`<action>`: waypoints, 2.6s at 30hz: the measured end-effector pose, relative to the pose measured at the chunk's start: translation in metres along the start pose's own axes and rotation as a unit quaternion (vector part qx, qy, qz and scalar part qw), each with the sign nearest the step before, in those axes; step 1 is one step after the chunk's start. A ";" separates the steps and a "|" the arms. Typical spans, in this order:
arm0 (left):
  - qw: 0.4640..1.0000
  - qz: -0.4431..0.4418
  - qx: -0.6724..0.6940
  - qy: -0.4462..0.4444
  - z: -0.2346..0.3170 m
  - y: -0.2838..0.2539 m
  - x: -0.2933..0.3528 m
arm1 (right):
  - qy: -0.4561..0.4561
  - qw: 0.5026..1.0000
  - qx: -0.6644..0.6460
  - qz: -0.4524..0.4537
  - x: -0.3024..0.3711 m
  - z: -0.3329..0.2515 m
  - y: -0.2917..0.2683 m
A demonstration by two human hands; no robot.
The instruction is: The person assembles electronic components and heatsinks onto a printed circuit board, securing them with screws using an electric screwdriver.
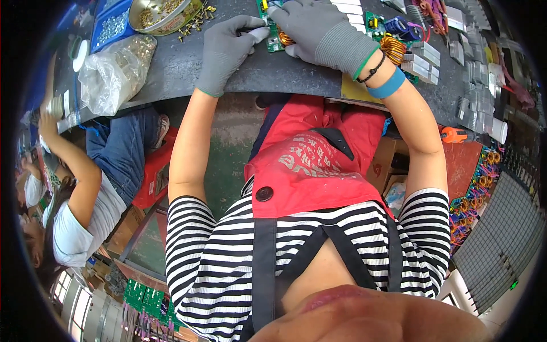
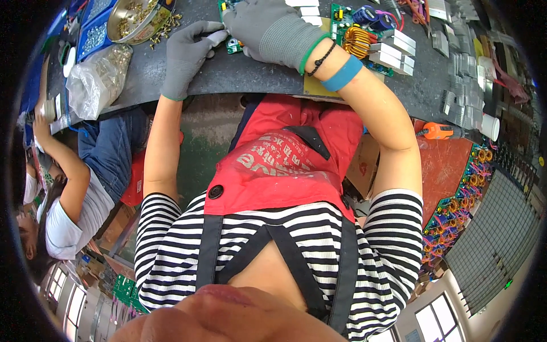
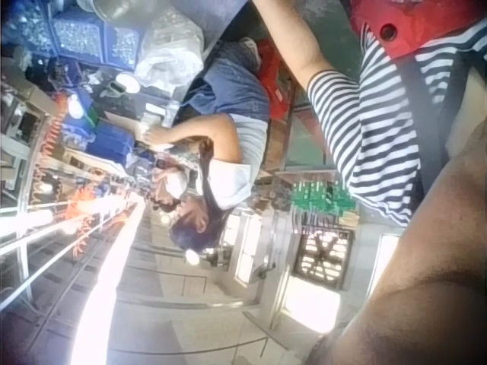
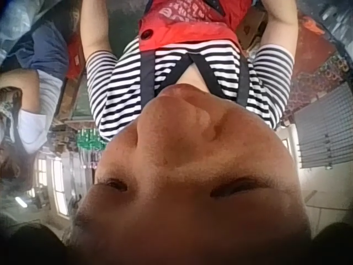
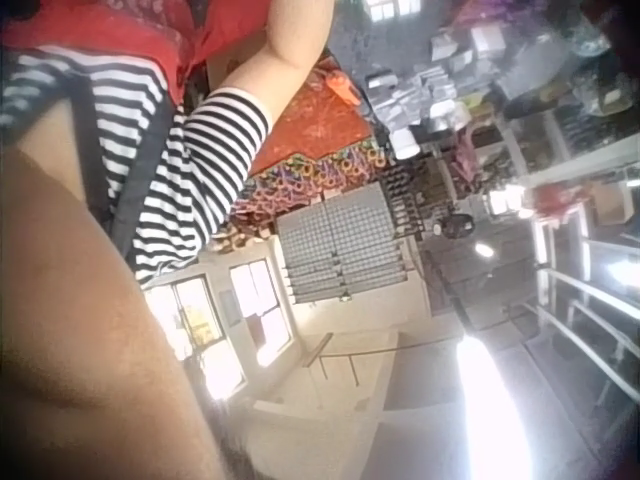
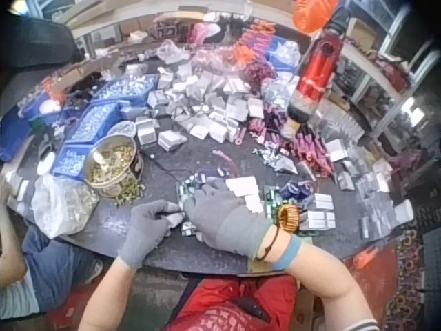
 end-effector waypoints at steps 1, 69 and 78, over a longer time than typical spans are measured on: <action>1.000 -0.003 0.025 -0.011 -0.002 0.000 0.001 | -0.023 0.998 -0.003 0.064 0.008 -0.004 -0.016; 0.996 -0.027 -0.063 0.058 0.035 0.157 0.029 | 0.105 0.985 -0.012 0.133 0.153 0.048 0.023; 0.913 0.266 -0.195 0.242 0.094 -0.010 0.088 | 0.116 0.935 0.063 0.330 0.194 0.016 -0.072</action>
Point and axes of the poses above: each hand's wrist, its own x-axis away from the middle knuckle, its own y-axis out of the palm, z = x × y, the point moved 8 cm from there along -x, towards the middle knuckle, and after that the axes turned 9 degrees about -y, right-handed, at the moved point
